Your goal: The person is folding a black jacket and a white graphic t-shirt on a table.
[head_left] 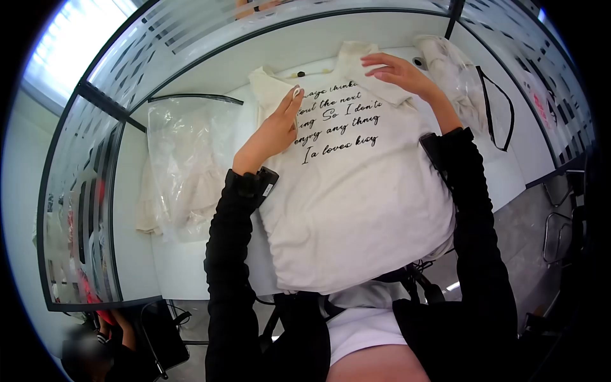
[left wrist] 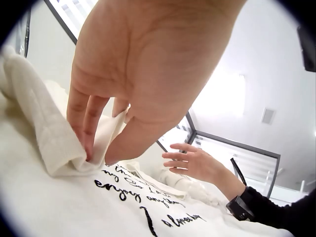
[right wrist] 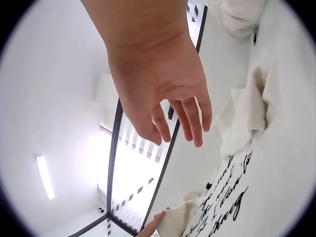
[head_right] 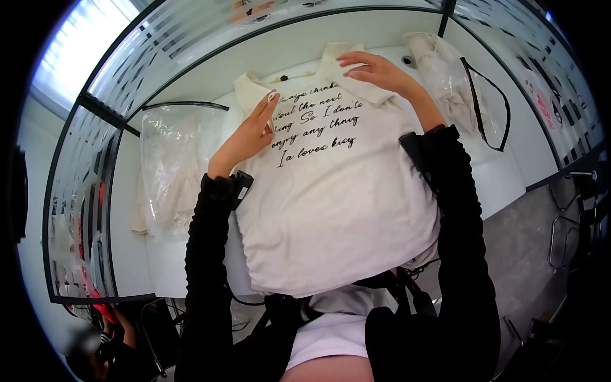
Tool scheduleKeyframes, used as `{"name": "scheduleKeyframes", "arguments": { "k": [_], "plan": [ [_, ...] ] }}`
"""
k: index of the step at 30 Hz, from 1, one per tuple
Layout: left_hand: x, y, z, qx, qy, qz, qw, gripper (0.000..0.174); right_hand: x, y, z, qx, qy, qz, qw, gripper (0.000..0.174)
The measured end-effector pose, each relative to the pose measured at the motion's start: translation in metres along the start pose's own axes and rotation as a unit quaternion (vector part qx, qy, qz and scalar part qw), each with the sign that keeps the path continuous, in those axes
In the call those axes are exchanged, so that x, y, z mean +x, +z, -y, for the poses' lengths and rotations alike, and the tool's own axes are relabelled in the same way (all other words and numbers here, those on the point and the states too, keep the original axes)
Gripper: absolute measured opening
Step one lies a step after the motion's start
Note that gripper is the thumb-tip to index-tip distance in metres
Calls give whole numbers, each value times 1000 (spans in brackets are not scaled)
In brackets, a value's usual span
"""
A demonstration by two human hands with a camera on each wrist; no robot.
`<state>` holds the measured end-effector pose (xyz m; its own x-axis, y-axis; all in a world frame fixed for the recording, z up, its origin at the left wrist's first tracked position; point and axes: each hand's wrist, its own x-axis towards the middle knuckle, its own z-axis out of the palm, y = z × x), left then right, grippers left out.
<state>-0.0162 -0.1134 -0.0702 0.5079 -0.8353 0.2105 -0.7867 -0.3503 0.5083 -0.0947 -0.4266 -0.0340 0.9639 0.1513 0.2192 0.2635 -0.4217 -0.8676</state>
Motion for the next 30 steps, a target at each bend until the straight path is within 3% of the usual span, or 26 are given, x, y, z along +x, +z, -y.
{"name": "scheduleKeyframes", "arguments": {
  "k": [1, 5, 7, 12, 21, 24, 30],
  "plan": [
    [-1, -1, -1, -6, -3, 3, 1000, 74, 4, -9, -16, -10, -28, 17, 999, 30],
    [-3, -4, -2, -1, -26, 27, 999, 65, -1, -21, -21, -12, 74, 22, 997, 22],
    [-3, -7, -6, -26, -74, 64, 995, 55, -3, -27, -28, -67, 97, 4, 993, 21],
    [-6, -2, -1, -1, -51, 109, 993, 50, -6, -43, -53, -230, 139, -64, 961, 18],
    [-7, -1, -1, 15, -46, 113, 992, 49, -17, -23, -32, -354, 125, 93, 922, 33],
    [-6, -2, -3, 16, -49, 115, 992, 49, -13, -25, -42, -344, 90, 89, 930, 26],
    [-7, -1, 1, 44, -29, 116, 992, 49, -7, -24, -30, -342, 67, -70, 935, 22]
  ]
}}
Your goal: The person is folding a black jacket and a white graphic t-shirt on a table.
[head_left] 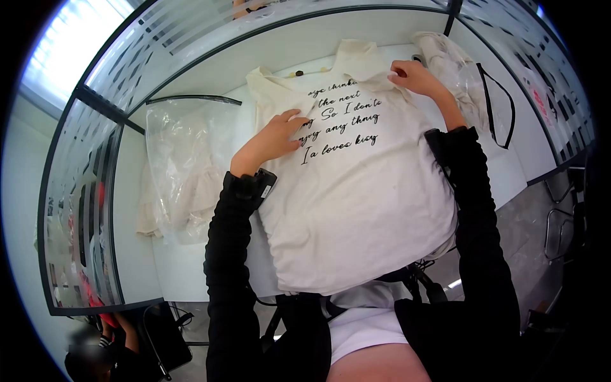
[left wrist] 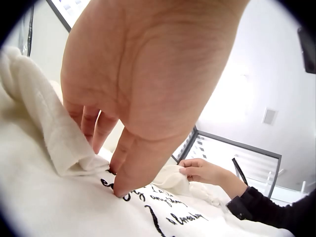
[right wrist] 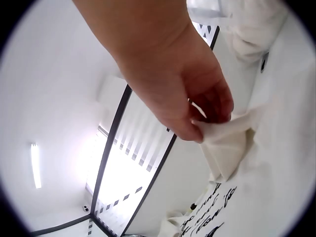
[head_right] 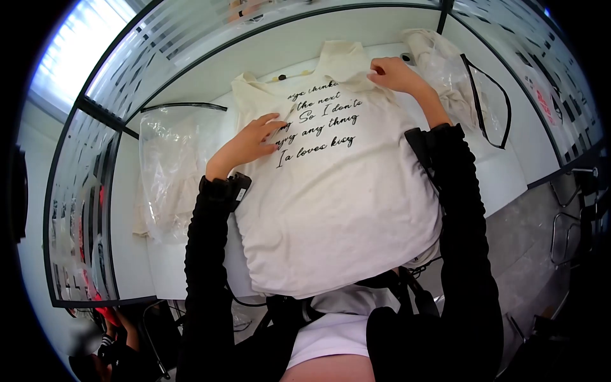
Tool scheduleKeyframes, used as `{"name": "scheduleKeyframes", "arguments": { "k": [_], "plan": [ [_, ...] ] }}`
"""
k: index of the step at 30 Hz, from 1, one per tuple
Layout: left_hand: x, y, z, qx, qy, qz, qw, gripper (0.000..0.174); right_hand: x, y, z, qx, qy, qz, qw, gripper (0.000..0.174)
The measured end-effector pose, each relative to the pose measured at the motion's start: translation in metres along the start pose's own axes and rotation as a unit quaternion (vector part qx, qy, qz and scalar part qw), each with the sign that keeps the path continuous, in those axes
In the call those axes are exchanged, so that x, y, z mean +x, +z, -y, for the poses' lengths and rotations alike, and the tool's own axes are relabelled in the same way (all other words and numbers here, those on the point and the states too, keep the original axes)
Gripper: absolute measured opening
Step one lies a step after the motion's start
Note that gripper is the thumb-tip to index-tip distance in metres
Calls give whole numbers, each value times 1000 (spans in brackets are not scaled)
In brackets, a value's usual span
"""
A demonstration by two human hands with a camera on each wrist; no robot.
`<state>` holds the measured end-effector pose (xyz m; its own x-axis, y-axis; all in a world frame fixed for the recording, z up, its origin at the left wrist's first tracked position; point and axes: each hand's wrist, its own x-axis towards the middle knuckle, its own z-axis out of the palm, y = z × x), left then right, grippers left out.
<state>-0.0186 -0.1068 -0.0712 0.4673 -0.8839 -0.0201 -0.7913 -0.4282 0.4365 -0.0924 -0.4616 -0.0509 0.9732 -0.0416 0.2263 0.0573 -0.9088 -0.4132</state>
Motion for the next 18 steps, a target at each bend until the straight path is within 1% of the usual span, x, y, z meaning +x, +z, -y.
{"name": "scheduleKeyframes", "arguments": {
  "k": [1, 2, 3, 5, 6, 8, 9, 10, 12, 15, 16, 18],
  "plan": [
    [0, -1, -1, 3, -2, 0, 1000, 49, 1, -1, 1, 90, -4, 38, 995, 21],
    [0, -2, -2, 6, -4, 1, 1000, 49, 1, -1, 2, 179, -8, 75, 981, 20],
    [-1, -1, -1, 13, 5, -7, 1000, 48, 1, -1, 4, 267, -12, 113, 957, 20],
    [-3, -1, 1, 24, 21, -25, 999, 48, -5, 0, 16, 249, -48, 137, 958, 17],
    [-7, -6, 2, -30, 2, -13, 999, 47, -7, -1, 21, 238, -67, 151, 957, 16],
    [-23, -32, 2, -139, -37, 10, 990, 45, -7, 0, 16, 165, -49, 147, 974, 18],
    [-31, -42, 12, -117, -49, -38, 991, 43, -6, 1, 12, 137, -45, 152, 978, 18],
    [-41, -53, 16, -157, -80, -88, 980, 37, -4, 2, 7, 109, -43, 153, 981, 18],
    [-55, -65, 35, -95, -100, -195, 971, 27, 0, 5, 0, 107, -41, 155, 981, 24],
    [-65, -64, 48, -58, -193, -119, 972, 19, 0, 6, -3, 116, -39, 163, 979, 23],
    [-64, -59, 46, -44, -172, -100, 979, 17, 0, 7, -1, 115, -39, 165, 979, 22],
    [-57, -49, 48, -34, -163, -52, 985, 18, 0, 7, 0, 113, -36, 161, 980, 22]
  ]
}}
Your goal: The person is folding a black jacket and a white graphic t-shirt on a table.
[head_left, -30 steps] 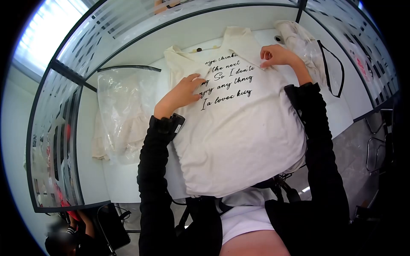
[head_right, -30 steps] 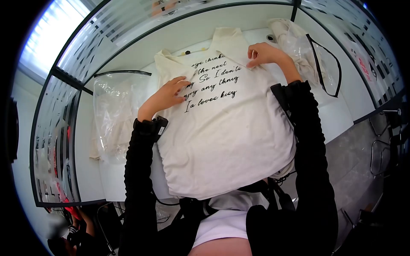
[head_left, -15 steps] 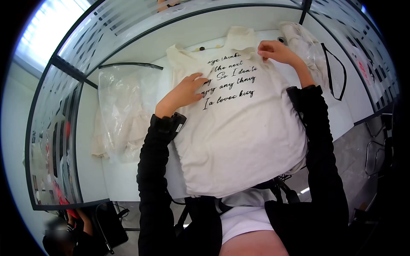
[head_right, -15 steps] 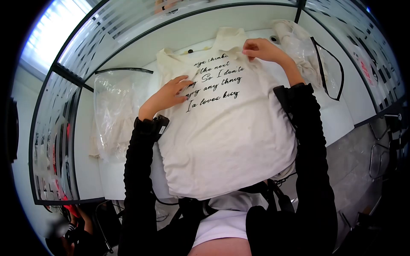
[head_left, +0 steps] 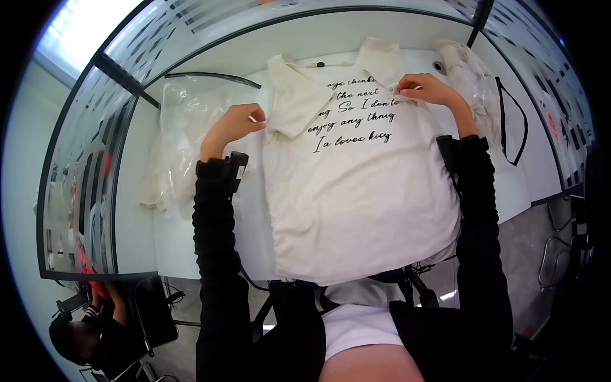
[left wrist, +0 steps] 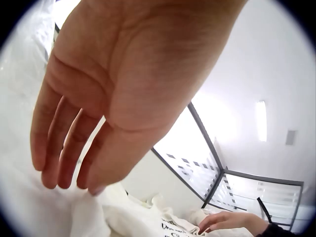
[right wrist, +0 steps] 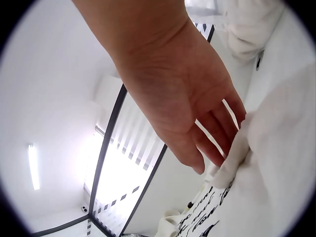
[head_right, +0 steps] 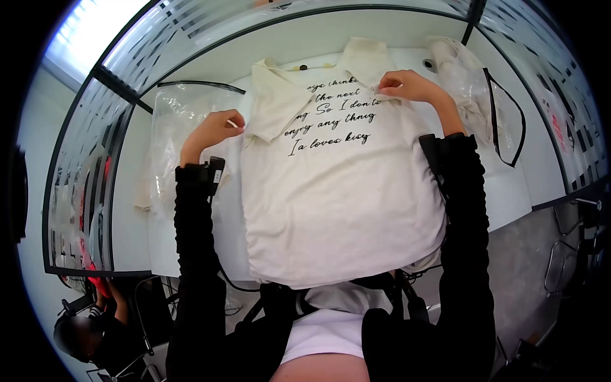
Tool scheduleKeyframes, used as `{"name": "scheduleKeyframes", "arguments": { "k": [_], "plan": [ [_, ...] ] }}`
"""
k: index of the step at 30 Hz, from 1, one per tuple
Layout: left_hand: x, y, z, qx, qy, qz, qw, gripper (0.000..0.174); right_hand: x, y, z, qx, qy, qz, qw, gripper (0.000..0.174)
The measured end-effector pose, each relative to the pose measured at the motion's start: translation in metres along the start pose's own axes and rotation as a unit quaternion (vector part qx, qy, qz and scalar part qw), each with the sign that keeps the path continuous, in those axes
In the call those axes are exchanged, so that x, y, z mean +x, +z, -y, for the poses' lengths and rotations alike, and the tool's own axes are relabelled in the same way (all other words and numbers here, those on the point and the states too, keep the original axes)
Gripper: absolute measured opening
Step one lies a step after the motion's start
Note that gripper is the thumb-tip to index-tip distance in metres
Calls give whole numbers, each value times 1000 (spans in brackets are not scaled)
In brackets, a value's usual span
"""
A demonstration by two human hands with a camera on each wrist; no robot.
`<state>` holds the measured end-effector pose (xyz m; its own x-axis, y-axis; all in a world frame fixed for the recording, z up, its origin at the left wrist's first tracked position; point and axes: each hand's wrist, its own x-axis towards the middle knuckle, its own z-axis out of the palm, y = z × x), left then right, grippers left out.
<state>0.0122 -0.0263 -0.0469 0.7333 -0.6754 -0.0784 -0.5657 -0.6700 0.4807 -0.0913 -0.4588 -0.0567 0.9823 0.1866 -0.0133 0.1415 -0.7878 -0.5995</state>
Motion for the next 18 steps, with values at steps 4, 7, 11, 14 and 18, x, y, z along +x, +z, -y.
{"name": "scheduleKeyframes", "arguments": {
  "k": [4, 7, 11, 14, 18],
  "plan": [
    [22, 23, 7, -92, 5, -81, 992, 21, 0, 2, -4, 9, 2, -2, 1000, 21],
    [31, 30, 7, -138, -26, -111, 984, 23, 1, 4, -6, 27, 0, -1, 1000, 21],
    [29, 31, -1, -104, -27, -102, 989, 27, 1, 6, -7, 33, -4, -3, 999, 16],
    [31, 34, 4, -76, 2, -104, 992, 33, 1, 6, -5, 15, 2, -3, 1000, 15],
    [36, 36, 12, -67, -14, -109, 992, 33, 2, 6, -8, 16, 3, -5, 1000, 16]
  ]
}}
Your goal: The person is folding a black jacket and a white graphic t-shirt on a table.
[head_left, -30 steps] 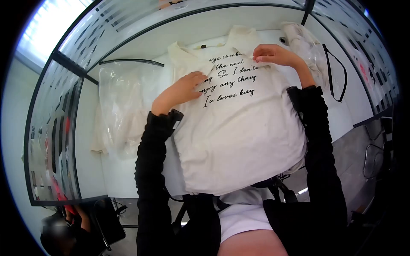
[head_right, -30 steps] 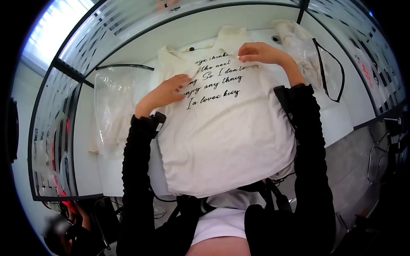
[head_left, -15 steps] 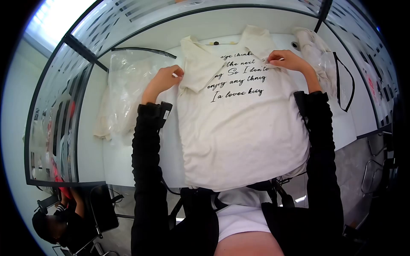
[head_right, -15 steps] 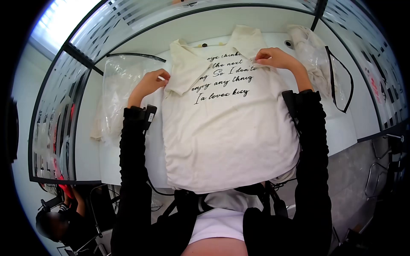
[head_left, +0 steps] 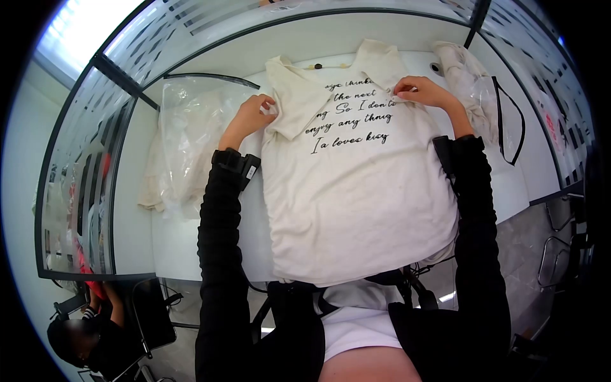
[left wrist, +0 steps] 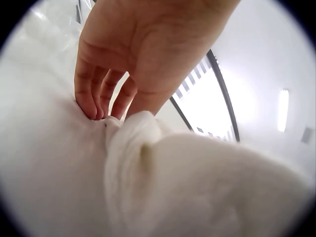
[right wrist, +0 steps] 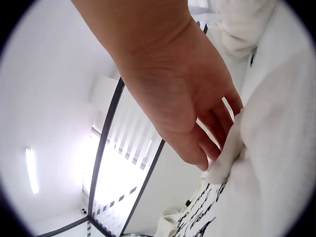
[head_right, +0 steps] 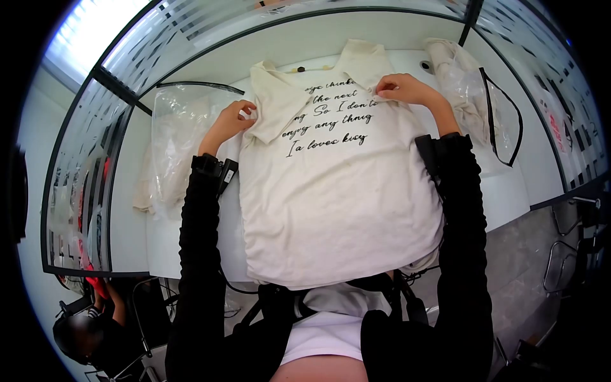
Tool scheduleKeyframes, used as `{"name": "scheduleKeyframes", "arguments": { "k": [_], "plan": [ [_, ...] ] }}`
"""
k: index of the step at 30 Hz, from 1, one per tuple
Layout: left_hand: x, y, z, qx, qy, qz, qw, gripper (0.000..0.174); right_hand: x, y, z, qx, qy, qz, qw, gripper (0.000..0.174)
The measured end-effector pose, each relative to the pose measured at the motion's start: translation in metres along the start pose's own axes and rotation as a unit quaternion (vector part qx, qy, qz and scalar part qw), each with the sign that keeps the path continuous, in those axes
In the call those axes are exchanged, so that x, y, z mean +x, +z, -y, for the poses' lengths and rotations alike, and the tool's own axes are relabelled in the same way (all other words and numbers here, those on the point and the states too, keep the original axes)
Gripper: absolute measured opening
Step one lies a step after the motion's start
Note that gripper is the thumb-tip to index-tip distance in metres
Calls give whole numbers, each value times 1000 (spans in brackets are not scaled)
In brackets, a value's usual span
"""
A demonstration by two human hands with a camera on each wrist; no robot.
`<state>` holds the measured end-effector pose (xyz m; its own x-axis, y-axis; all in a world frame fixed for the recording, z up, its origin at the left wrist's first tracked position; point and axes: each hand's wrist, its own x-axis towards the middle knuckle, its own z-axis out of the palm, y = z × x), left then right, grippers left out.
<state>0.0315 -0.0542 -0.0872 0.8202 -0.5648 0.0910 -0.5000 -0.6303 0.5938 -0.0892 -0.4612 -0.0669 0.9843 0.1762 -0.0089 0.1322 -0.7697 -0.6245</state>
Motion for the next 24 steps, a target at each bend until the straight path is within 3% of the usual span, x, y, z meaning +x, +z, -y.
{"name": "scheduleKeyframes", "arguments": {
  "k": [7, 13, 21, 24],
  "plan": [
    [8, 4, 4, 2, -20, -9, 1000, 23, -2, 1, 4, -9, -1, -3, 1000, 17],
    [11, 4, 10, 16, 20, -33, 999, 17, -3, 1, 3, 4, 5, -3, 1000, 18],
    [13, -8, 26, -181, -115, -71, 974, 13, -3, 0, -1, 11, -2, -2, 1000, 18],
    [13, -9, 28, -187, -165, -73, 966, 13, -3, -1, -1, 13, 7, -1, 1000, 18]
  ]
}}
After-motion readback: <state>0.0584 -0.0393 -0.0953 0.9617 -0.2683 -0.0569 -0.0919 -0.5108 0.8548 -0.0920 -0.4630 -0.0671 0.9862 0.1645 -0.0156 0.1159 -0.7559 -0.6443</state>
